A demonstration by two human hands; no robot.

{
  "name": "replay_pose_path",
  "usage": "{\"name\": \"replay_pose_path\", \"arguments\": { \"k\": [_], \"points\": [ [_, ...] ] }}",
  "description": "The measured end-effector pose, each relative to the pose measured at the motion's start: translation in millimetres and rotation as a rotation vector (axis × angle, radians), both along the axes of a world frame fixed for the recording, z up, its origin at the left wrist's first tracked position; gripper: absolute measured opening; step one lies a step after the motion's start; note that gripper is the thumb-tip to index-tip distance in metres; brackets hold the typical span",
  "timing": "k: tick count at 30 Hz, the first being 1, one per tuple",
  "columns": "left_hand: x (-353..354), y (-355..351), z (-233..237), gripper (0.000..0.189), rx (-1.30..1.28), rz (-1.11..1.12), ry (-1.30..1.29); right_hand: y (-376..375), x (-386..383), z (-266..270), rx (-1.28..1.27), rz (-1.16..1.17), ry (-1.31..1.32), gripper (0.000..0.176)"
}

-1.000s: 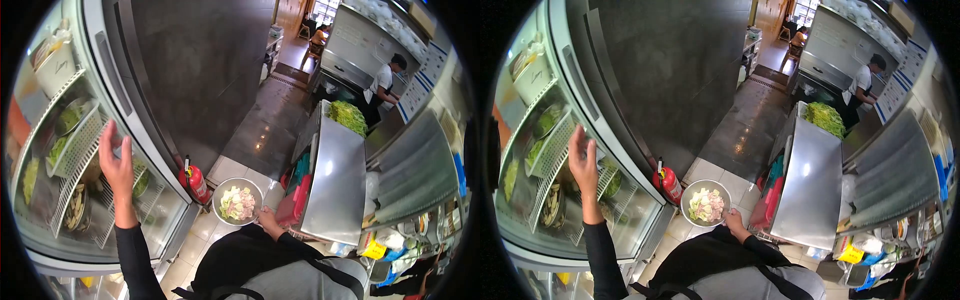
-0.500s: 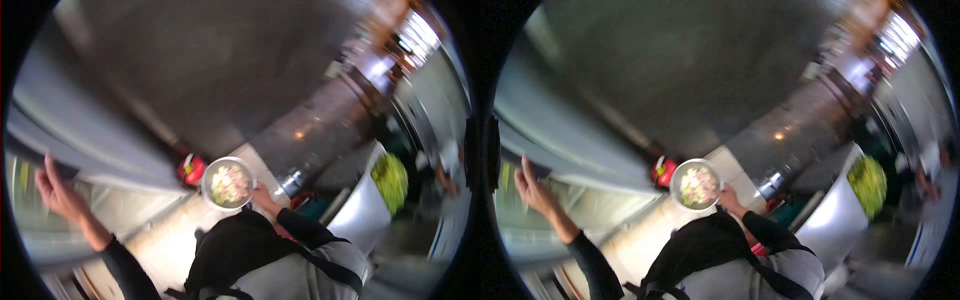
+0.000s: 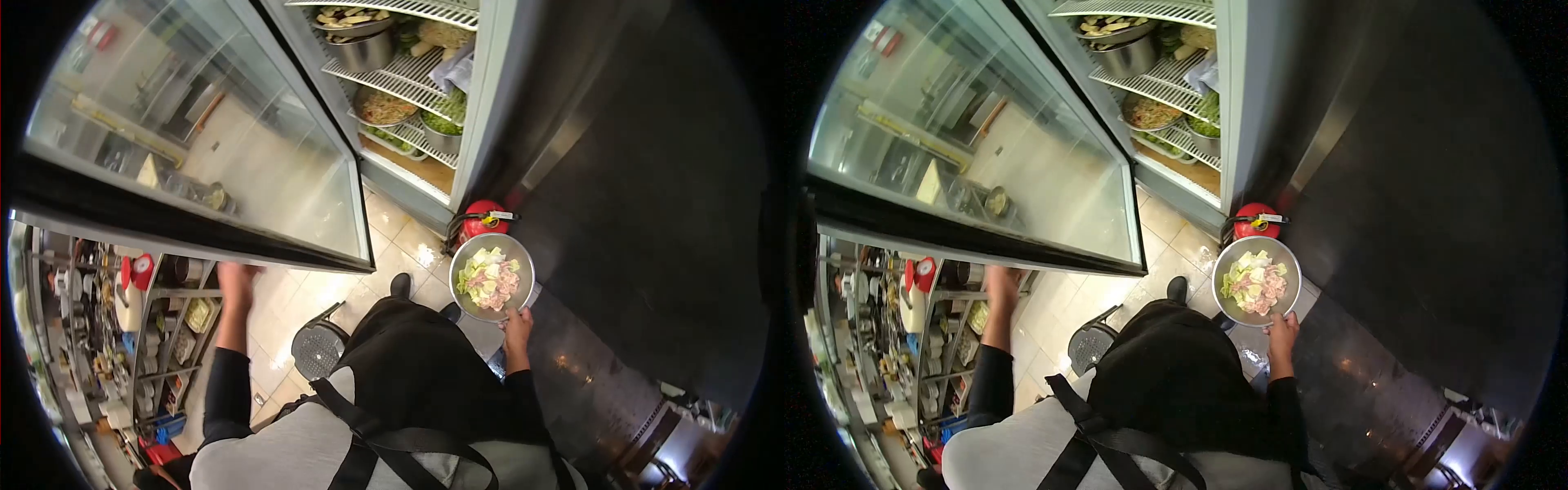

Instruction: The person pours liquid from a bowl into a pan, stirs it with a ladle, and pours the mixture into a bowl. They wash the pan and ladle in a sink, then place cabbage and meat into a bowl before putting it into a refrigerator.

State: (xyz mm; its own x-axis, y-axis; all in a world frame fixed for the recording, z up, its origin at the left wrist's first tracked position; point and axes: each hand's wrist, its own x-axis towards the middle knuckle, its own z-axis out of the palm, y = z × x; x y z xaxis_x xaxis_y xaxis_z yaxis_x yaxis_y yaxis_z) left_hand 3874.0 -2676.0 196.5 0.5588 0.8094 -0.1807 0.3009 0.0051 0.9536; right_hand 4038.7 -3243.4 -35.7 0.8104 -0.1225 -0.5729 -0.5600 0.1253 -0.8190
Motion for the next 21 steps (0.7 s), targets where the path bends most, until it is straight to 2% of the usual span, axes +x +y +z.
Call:
{"name": "replay_pose_path", "arguments": {
  "k": [1,2,3,4,6,7,9,10,11,13,15,18,19,20,21],
  "points": [
    [-42.2,6.0,-50.5,0.019,-0.002,-0.294,0.024,2.2,2.1,3.9,0.039,0.041,0.009,0.010],
    [-50.5,-21.7,-62.3,0.041,-0.098,-0.269,0.148,5.8,6.8,6.2,0.081,0.081,0.017,0.009],
    [-63.4,-39.2,-76.8,0.071,-0.077,-0.344,0.213,11.4,10.4,11.7,0.081,0.091,0.010,0.009],
    [-62.6,-57.2,-74.8,0.084,-0.049,-0.371,0.260,19.4,15.7,14.8,0.078,0.133,0.013,0.009],
    [-57.2,-60.3,-87.2,0.084,-0.015,-0.205,0.071,33.0,26.2,19.2,0.074,0.185,0.009,0.009],
    [-62.5,-62.6,-88.8,0.084,-0.029,-0.203,0.083,35.6,22.2,22.9,0.061,0.227,0.005,0.011],
    [-61.5,-59.3,-98.3,0.074,-0.302,0.228,0.247,47.3,29.1,19.3,0.094,0.282,-0.031,0.014],
    [-69.2,-54.7,-125.5,0.055,-0.508,0.291,0.344,51.5,30.4,20.0,0.093,0.276,-0.035,0.014],
    [-70.9,-51.1,-141.1,0.037,-0.700,0.190,0.473,57.7,30.5,20.9,0.086,0.281,-0.047,0.014],
    [-44.3,-78.2,-154.0,0.032,-0.662,0.013,0.503,71.4,28.1,31.5,0.079,0.270,-0.044,0.015],
    [-4.0,-88.2,-163.7,0.029,-0.573,-0.214,0.450,77.7,22.2,34.1,0.080,0.237,-0.050,0.013],
    [84.1,-88.8,-168.7,0.032,-0.365,-0.496,0.532,85.0,24.2,44.7,0.064,0.183,-0.080,0.010],
    [104.8,-97.6,-150.6,0.034,-0.327,-0.589,0.525,75.3,11.5,75.7,0.032,0.161,-0.085,0.007],
    [130.9,-91.5,-155.8,0.034,-0.316,-0.646,0.489,81.4,6.6,83.6,0.005,0.136,-0.070,0.007],
    [171.2,-60.9,-226.2,0.035,-0.334,-0.701,0.428,116.2,15.3,33.0,-0.063,0.127,-0.039,0.006]
  ]
}}
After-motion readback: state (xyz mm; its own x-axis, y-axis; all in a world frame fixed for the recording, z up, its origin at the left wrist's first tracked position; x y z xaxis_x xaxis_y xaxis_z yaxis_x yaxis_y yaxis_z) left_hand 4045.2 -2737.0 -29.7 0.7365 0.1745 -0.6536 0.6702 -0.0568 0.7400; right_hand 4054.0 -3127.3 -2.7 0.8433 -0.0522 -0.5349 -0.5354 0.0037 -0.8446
